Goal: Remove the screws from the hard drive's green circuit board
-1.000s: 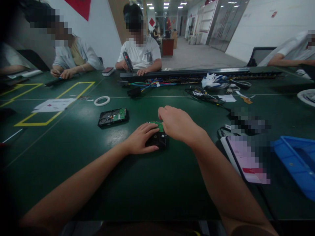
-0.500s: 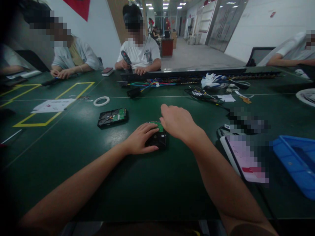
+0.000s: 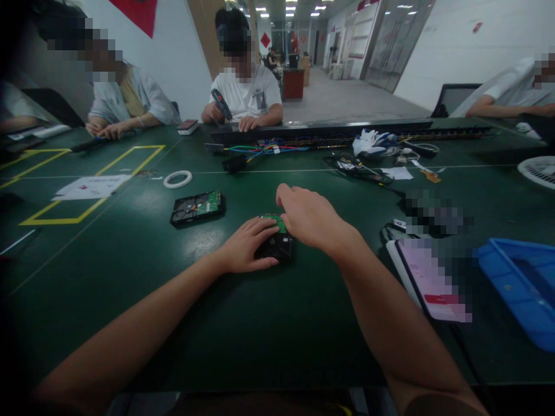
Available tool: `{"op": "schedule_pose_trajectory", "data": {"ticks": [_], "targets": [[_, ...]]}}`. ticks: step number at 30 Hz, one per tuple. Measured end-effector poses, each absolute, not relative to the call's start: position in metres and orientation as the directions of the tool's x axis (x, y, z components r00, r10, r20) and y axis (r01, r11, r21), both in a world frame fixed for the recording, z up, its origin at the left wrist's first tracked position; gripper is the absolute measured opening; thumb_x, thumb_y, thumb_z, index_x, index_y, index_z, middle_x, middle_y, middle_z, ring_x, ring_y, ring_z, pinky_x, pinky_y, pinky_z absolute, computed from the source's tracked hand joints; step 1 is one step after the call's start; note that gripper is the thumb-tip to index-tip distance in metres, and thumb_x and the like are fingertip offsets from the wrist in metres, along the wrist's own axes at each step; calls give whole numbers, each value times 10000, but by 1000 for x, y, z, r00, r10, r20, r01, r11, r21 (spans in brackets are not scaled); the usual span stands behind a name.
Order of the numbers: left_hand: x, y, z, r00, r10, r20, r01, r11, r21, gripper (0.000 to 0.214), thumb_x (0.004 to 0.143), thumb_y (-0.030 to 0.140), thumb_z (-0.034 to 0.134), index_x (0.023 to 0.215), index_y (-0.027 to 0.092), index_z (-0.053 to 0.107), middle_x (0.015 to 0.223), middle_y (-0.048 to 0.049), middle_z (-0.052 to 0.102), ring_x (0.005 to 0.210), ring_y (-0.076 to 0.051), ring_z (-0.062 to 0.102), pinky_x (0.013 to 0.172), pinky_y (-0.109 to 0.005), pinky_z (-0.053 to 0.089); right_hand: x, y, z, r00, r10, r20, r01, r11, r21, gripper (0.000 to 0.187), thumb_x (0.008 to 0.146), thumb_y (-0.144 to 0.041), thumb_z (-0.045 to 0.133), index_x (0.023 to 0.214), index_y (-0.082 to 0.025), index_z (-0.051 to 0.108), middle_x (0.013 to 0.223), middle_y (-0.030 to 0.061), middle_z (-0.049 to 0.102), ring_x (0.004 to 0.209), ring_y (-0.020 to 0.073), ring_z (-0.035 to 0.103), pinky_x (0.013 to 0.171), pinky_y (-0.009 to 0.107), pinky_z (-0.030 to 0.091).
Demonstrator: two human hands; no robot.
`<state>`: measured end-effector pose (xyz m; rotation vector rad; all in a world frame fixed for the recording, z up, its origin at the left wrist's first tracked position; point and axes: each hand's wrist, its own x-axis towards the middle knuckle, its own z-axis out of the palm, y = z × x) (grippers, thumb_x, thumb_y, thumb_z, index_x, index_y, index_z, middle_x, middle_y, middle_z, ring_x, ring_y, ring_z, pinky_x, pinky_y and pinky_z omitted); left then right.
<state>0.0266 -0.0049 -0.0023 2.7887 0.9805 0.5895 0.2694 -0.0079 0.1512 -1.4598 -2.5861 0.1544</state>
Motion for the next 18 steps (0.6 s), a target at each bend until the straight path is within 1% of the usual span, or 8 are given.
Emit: {"op": "schedule_pose_trajectory", "data": {"ticks": [4, 6, 11, 14, 16, 18], "targets": [[27, -5, -3, 711, 623, 325, 567, -782, 259, 856, 1000, 757, 675, 1639, 207, 524, 1684, -205, 533, 1567, -445, 520, 1356, -708, 325, 268, -8, 151, -497, 862, 99, 841, 507, -191, 264, 986, -137, 674, 1247, -162, 638, 1256, 151, 785, 1111, 314, 749, 912, 398, 505], [27, -5, -3, 711, 622, 327, 564, -783, 263, 853, 1000, 751, 679, 1641, 211, 523, 1680, -201, 537, 1565, -446, 521, 1357, -710, 325, 268, -7, 151, -485, 869, 100, 850, 495, -177, 265, 999, -154, 670, 1262, -157, 637, 1241, 151, 793, 1100, 321, 757, 893, 401, 503], [26, -5, -2, 712, 615, 337, 560, -788, 255, 837, 1007, 748, 675, 1619, 192, 541, 1672, -213, 543, 1560, -448, 525, 1355, -704, 331, 265, -7, 153, -417, 905, 84, 903, 423, -76, 242, 1060, -317, 677, 1254, -173, 662, 1095, 145, 821, 990, 345, 774, 768, 399, 463], [26, -5, -2, 715, 611, 340, 559, -792, 246, 841, 1010, 756, 667, 1610, 179, 546, 1673, -220, 540, 1563, -445, 521, 1354, -691, 339, 264, -7, 155, -388, 918, 85, 921, 390, -13, 280, 1084, -418, 661, 1236, -184, 673, 1051, 153, 823, 952, 361, 774, 721, 395, 435], [26, -5, -2, 718, 608, 339, 558, -794, 242, 847, 1010, 762, 662, 1611, 176, 544, 1677, -221, 537, 1569, -441, 515, 1355, -681, 341, 263, -8, 155, -375, 923, 88, 926, 377, 0, 306, 1097, -447, 631, 1247, -184, 668, 1053, 160, 822, 943, 363, 770, 715, 395, 430], [26, -5, -3, 716, 609, 340, 559, -793, 242, 848, 1013, 764, 656, 1611, 173, 543, 1678, -223, 536, 1567, -442, 516, 1357, -682, 336, 263, -8, 154, -374, 923, 92, 926, 377, -18, 286, 1111, -414, 582, 1255, -180, 662, 1090, 166, 817, 947, 351, 761, 725, 395, 434]]}}
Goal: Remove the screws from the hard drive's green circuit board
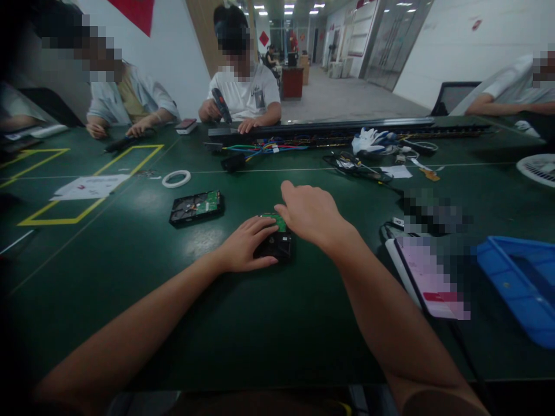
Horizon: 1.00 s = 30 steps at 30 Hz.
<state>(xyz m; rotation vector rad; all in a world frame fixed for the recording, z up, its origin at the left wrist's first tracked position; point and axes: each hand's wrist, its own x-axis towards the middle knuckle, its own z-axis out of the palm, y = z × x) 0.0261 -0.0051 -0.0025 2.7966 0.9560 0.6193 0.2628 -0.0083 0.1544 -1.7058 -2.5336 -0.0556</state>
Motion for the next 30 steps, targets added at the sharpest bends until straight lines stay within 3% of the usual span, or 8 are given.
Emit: {"op": "schedule_pose_trajectory", "data": {"ticks": [4, 8, 13, 17, 22, 26, 30], "targets": [[27, -6, -2, 709, 619, 337, 565, -785, 254, 839, 1013, 766, 652, 1603, 178, 551, 1672, -225, 542, 1556, -445, 528, 1350, -695, 340, 264, -7, 150, -392, 911, 131, 912, 403, -75, 232, 1091, -267, 493, 1212, -164, 661, 1242, 192, 769, 952, 312, 733, 754, 398, 443], [27, -6, -1, 708, 626, 327, 569, -780, 260, 833, 1009, 767, 658, 1617, 210, 541, 1678, -202, 543, 1569, -438, 518, 1354, -695, 334, 265, -5, 147, -481, 862, 161, 858, 500, -115, 186, 1051, -188, 518, 1167, -167, 663, 1259, 167, 745, 1014, 281, 708, 827, 384, 466], [28, -6, -1, 708, 625, 329, 567, -781, 261, 841, 1001, 761, 672, 1613, 198, 545, 1672, -211, 545, 1566, -439, 518, 1352, -688, 343, 264, -6, 151, -460, 876, 148, 875, 475, -95, 193, 1086, -326, 622, 1186, -172, 680, 1225, 155, 771, 1021, 305, 729, 815, 389, 475], [28, -6, -2, 707, 621, 339, 565, -784, 258, 838, 1002, 752, 676, 1596, 173, 560, 1663, -226, 549, 1571, -443, 513, 1353, -677, 348, 261, -7, 154, -384, 915, 126, 919, 392, -46, 326, 1136, -442, 558, 1214, -154, 689, 1133, 178, 793, 972, 338, 748, 775, 402, 468], [27, -6, -2, 711, 623, 326, 567, -782, 259, 841, 1009, 759, 664, 1610, 183, 545, 1670, -216, 545, 1573, -432, 513, 1358, -676, 342, 268, -2, 149, -469, 871, 145, 867, 486, -114, 162, 1071, -280, 638, 1180, -168, 681, 1223, 149, 768, 1047, 302, 717, 854, 395, 483], [27, -6, -2, 710, 628, 319, 575, -778, 253, 851, 1009, 770, 657, 1614, 183, 544, 1676, -215, 539, 1577, -437, 508, 1361, -683, 333, 275, 0, 146, -598, 785, 165, 764, 620, -181, 160, 1014, -165, 645, 1171, -186, 663, 1255, 126, 747, 1115, 271, 686, 951, 377, 483], [27, -5, -2, 711, 627, 318, 574, -779, 252, 850, 1011, 775, 652, 1618, 190, 544, 1682, -212, 534, 1576, -434, 512, 1365, -682, 327, 274, -2, 149, -577, 804, 146, 792, 594, -140, 116, 1032, -173, 632, 1137, -173, 680, 1238, 136, 749, 1093, 275, 694, 937, 383, 485]]}}
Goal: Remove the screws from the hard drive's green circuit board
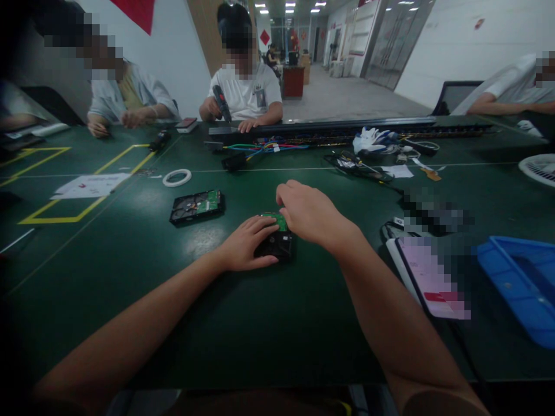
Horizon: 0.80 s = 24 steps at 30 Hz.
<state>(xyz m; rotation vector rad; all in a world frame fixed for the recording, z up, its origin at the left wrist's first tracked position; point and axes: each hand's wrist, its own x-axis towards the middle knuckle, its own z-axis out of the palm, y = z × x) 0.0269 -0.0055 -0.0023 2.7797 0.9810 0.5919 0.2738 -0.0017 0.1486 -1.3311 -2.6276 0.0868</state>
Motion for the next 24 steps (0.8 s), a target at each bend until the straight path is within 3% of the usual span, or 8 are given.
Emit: {"op": "schedule_pose_trajectory", "data": {"ticks": [8, 14, 18, 24], "targets": [[27, -6, -2, 706, 631, 321, 568, -776, 275, 842, 1001, 764, 669, 1626, 214, 541, 1690, -208, 531, 1576, -445, 511, 1352, -697, 341, 271, -3, 152, -412, 906, 100, 908, 417, -40, 241, 1101, -388, 623, 1129, -166, 711, 1124, 152, 794, 967, 320, 732, 765, 400, 464], [27, -6, -1, 707, 632, 316, 575, -775, 262, 849, 1002, 766, 665, 1613, 189, 541, 1680, -215, 539, 1570, -443, 517, 1360, -699, 322, 271, -6, 150, -499, 855, 139, 849, 515, -120, 228, 1020, -151, 528, 1212, -133, 649, 1234, 183, 732, 1046, 295, 687, 876, 403, 493], [27, -6, -1, 707, 631, 319, 572, -776, 265, 841, 1001, 765, 668, 1626, 221, 530, 1690, -198, 532, 1570, -440, 517, 1351, -700, 338, 272, -4, 146, -531, 832, 162, 810, 554, -190, 252, 990, -116, 532, 1225, -146, 620, 1272, 181, 706, 1075, 284, 678, 890, 388, 501], [27, -6, -2, 708, 624, 330, 567, -781, 261, 827, 1011, 758, 657, 1624, 216, 534, 1680, -205, 539, 1569, -444, 515, 1345, -696, 347, 273, -2, 149, -465, 867, 177, 858, 491, -152, 263, 1015, -311, 743, 1220, -182, 639, 1189, 142, 787, 1050, 315, 734, 844, 400, 494]]}}
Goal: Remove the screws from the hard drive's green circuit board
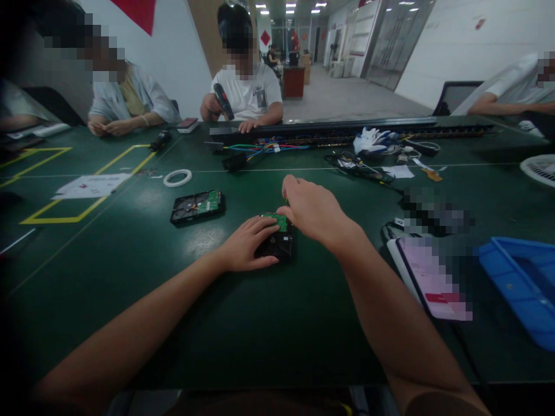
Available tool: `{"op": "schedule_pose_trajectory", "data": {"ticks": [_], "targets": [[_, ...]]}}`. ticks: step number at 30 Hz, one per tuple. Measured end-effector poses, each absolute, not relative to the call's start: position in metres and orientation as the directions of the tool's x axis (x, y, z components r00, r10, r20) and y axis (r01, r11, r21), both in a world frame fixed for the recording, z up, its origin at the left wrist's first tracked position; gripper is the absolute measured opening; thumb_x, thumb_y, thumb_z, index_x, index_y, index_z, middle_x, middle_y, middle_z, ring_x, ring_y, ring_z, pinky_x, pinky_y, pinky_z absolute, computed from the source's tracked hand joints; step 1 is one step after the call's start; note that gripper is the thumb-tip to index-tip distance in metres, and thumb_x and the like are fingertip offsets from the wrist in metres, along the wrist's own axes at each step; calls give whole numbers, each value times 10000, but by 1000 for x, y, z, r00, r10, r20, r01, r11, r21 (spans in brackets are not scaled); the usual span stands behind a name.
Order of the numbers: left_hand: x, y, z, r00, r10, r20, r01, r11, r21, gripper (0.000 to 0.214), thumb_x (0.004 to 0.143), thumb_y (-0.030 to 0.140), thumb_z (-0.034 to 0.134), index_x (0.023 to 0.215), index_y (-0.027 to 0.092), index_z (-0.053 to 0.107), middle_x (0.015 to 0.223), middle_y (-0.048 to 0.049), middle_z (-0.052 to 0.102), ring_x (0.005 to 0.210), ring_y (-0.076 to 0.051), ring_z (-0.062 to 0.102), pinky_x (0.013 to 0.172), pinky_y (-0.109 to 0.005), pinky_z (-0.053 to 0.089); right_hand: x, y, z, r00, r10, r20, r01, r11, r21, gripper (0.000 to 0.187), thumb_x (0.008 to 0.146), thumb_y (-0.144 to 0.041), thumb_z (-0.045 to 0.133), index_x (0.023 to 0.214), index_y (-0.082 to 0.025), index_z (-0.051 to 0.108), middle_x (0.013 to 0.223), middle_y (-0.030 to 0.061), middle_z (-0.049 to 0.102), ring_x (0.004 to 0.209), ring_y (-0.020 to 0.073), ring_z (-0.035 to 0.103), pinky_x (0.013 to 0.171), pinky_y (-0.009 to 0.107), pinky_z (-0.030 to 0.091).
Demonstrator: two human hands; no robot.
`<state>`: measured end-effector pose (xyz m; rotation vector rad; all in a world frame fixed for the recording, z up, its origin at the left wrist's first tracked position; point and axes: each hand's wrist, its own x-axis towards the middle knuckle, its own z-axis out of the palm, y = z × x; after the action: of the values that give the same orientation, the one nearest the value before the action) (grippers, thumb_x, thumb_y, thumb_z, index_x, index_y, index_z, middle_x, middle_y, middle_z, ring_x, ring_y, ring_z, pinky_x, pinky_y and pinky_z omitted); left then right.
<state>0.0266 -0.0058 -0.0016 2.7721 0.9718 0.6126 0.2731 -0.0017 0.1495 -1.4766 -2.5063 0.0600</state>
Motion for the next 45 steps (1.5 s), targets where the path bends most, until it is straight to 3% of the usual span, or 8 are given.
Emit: {"op": "schedule_pose_trajectory", "data": {"ticks": [2, 6, 12, 19, 28, 33, 41, 45], "targets": [[26, -6, -1, 711, 619, 335, 564, -785, 254, 825, 1015, 754, 654, 1620, 205, 537, 1673, -210, 545, 1570, -441, 513, 1343, -684, 356, 270, -3, 152, -441, 882, 164, 881, 461, -106, 316, 1030, -435, 758, 1199, -186, 661, 1149, 147, 809, 1021, 337, 753, 808, 403, 487], [27, -6, -1, 713, 616, 335, 567, -787, 242, 836, 1016, 766, 645, 1614, 192, 541, 1675, -214, 540, 1578, -433, 506, 1339, -669, 371, 263, -6, 155, -372, 922, 110, 924, 379, -54, 438, 1103, -590, 606, 1196, -169, 682, 1069, 186, 826, 991, 379, 783, 758, 409, 484], [27, -6, -1, 711, 631, 311, 580, -776, 249, 842, 1011, 771, 649, 1611, 188, 549, 1686, -215, 532, 1579, -439, 505, 1355, -683, 342, 265, -9, 155, -300, 949, 92, 953, 302, -7, 445, 1118, -528, 555, 1286, -129, 657, 1075, 235, 830, 1007, 417, 806, 789, 449, 537], [27, -6, -2, 709, 629, 319, 574, -777, 257, 843, 1002, 759, 666, 1608, 185, 551, 1679, -212, 539, 1578, -441, 505, 1353, -673, 350, 264, -12, 156, -205, 973, 105, 978, 199, 59, 583, 1122, -592, 486, 1285, -65, 676, 1040, 317, 812, 1031, 473, 802, 809, 498, 579], [27, -6, -3, 707, 627, 326, 568, -779, 266, 841, 1003, 767, 663, 1630, 221, 540, 1685, -192, 534, 1573, -442, 507, 1343, -687, 360, 261, -14, 160, -376, 926, 39, 926, 377, -31, 365, 1080, -430, 652, 1300, -140, 671, 1134, 210, 831, 1031, 404, 802, 794, 433, 540], [27, -6, -3, 710, 618, 338, 567, -786, 247, 842, 1010, 765, 654, 1607, 180, 553, 1667, -217, 550, 1561, -441, 522, 1343, -677, 363, 265, -11, 157, -387, 920, 63, 917, 391, -80, 278, 1069, -354, 618, 1245, -152, 689, 1153, 187, 825, 1035, 375, 787, 799, 422, 512], [27, -5, -3, 711, 618, 336, 568, -786, 243, 849, 1013, 772, 649, 1600, 165, 559, 1674, -223, 541, 1563, -439, 522, 1355, -671, 347, 268, -14, 161, -374, 928, 10, 927, 374, -31, 314, 1016, -343, 587, 1238, -149, 697, 1074, 197, 830, 945, 373, 785, 732, 412, 498], [27, -5, -2, 712, 622, 325, 572, -783, 245, 835, 1013, 765, 652, 1613, 193, 550, 1683, -205, 535, 1572, -438, 513, 1349, -683, 352, 266, -14, 160, -314, 949, 23, 949, 314, 6, 374, 1057, -399, 563, 1267, -125, 707, 1045, 230, 827, 972, 412, 798, 759, 442, 535]]}}
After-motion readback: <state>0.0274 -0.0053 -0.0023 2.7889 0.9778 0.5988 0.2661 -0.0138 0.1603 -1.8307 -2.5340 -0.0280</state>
